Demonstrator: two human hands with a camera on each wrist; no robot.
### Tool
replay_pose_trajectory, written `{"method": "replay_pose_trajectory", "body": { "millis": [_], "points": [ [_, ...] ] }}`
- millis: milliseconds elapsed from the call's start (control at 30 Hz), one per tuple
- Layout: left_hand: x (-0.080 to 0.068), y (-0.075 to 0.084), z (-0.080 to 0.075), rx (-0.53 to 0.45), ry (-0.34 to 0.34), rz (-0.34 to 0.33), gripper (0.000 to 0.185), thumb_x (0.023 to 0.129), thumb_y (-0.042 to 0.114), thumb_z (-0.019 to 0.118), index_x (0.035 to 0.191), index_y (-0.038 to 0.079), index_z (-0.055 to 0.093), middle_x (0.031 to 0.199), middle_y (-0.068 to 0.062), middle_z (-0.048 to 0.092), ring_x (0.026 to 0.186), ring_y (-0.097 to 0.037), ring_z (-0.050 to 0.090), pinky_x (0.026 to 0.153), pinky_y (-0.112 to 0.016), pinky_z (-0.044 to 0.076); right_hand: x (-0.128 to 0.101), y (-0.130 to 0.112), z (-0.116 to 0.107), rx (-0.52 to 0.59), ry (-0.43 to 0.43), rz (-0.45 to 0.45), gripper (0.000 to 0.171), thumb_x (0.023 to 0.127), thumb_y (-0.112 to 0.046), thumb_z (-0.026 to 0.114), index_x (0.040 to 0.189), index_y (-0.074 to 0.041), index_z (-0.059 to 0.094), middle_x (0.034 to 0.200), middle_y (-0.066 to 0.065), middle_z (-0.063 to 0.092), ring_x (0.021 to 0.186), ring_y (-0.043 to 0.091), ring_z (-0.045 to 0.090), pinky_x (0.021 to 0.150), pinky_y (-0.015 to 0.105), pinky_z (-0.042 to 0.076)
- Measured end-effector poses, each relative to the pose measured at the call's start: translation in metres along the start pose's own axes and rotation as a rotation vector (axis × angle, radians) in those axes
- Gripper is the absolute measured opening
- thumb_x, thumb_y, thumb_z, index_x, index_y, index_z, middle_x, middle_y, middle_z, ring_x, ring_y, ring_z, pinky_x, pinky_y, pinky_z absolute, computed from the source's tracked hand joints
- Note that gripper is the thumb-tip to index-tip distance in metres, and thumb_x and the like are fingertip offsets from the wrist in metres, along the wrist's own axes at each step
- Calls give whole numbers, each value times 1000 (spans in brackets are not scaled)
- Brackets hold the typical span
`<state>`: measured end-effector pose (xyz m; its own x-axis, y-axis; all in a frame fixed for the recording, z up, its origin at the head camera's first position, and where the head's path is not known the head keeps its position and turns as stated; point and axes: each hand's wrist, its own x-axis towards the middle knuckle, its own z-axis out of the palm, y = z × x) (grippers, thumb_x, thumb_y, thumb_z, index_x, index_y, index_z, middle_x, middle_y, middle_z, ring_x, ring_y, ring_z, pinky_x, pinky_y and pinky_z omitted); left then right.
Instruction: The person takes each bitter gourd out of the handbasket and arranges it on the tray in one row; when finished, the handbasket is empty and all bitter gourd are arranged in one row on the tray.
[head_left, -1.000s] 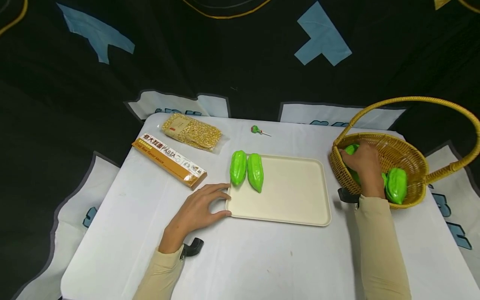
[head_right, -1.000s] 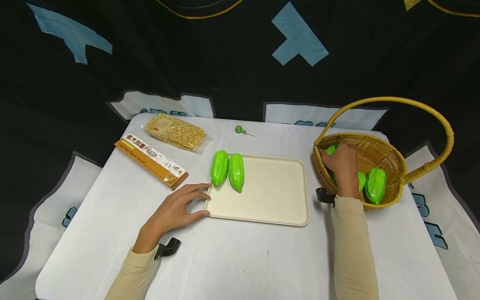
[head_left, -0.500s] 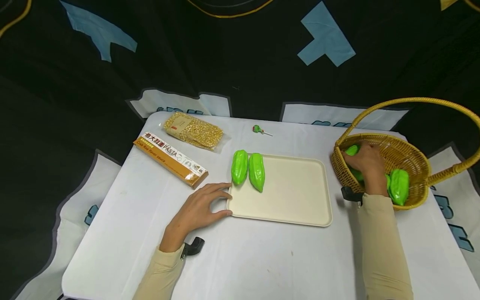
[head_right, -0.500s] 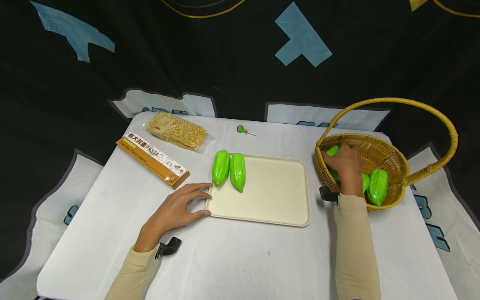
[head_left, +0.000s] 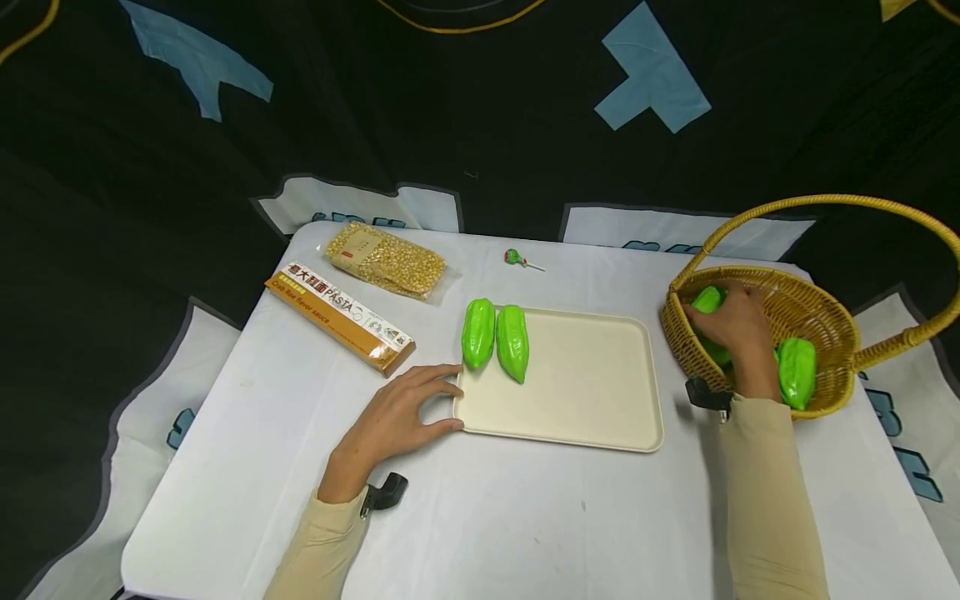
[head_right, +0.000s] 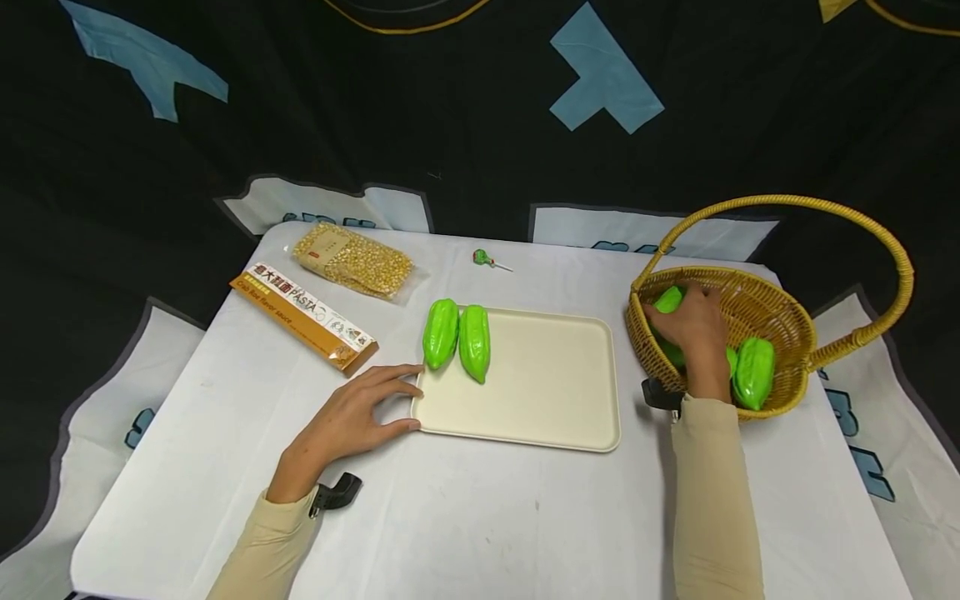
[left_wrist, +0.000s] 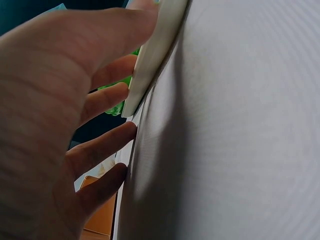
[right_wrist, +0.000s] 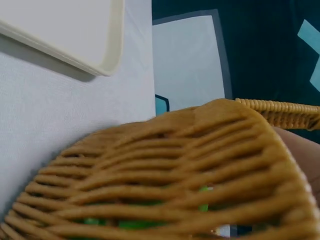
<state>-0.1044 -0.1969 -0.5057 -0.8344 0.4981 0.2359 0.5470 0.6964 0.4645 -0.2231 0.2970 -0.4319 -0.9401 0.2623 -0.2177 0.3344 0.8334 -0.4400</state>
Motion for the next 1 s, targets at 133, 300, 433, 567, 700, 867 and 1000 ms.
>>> {"method": "replay_pose_trajectory", "body": {
  "millis": [133, 300, 433, 567, 700, 867, 1000],
  "points": [
    [1, 0, 0, 7, -4, -7, 43, 84, 53, 79, 115, 24, 73, 148, 7, 53, 135, -17, 50, 113, -38, 42, -5, 0, -2, 36, 38, -50, 94, 93, -52, 63, 157, 2, 21, 155, 41, 11, 129, 57, 35, 107, 74, 34],
    [0, -1, 0, 6, -4, -10, 43, 84, 53, 79, 115, 25, 73, 149, 8, 53, 135, -16, 50, 112, -38, 42, -10, 2, -4, 74, 92, -69, 92, 92, -45, 66, 159, -1, 21, 157, 41, 9, 129, 60, 37, 104, 74, 36],
    [0, 0, 0, 4, -5, -9, 43, 84, 53, 79, 115, 25, 73, 149, 8, 53, 136, -16, 50, 113, -38, 42, -15, 2, -5, 104, 128, -75, 89, 93, -41, 67, 159, -1, 22, 156, 40, 12, 126, 57, 39, 103, 73, 39],
    [0, 0, -1, 6, 0, 5, 42, 83, 52, 80, 114, 24, 73, 148, 7, 54, 135, -16, 50, 112, -39, 42, -22, 2, -7, 127, 165, -91, 88, 93, -41, 66, 159, -2, 23, 154, 39, 18, 126, 56, 39, 102, 72, 40],
    [0, 0, -1, 10, 11, 22, 42, 83, 51, 80, 114, 24, 73, 147, 5, 55, 135, -17, 51, 112, -39, 43, -31, 1, -10, 144, 207, -132, 88, 92, -40, 68, 159, -3, 26, 154, 37, 21, 127, 54, 39, 102, 71, 41],
    [0, 0, -1, 11, 19, 28, 41, 83, 50, 81, 113, 23, 73, 147, 4, 55, 134, -18, 51, 111, -40, 43, -44, -1, -15, 154, 249, -174, 86, 92, -38, 70, 158, -4, 28, 155, 33, 24, 131, 52, 37, 103, 71, 39],
    [0, 1, -1, 10, 17, 26, 41, 83, 50, 81, 113, 23, 73, 146, 4, 56, 134, -18, 52, 111, -40, 43, -55, -3, -18, 152, 271, -187, 85, 91, -39, 71, 158, -5, 30, 157, 29, 25, 134, 51, 36, 102, 71, 41]
  ]
}}
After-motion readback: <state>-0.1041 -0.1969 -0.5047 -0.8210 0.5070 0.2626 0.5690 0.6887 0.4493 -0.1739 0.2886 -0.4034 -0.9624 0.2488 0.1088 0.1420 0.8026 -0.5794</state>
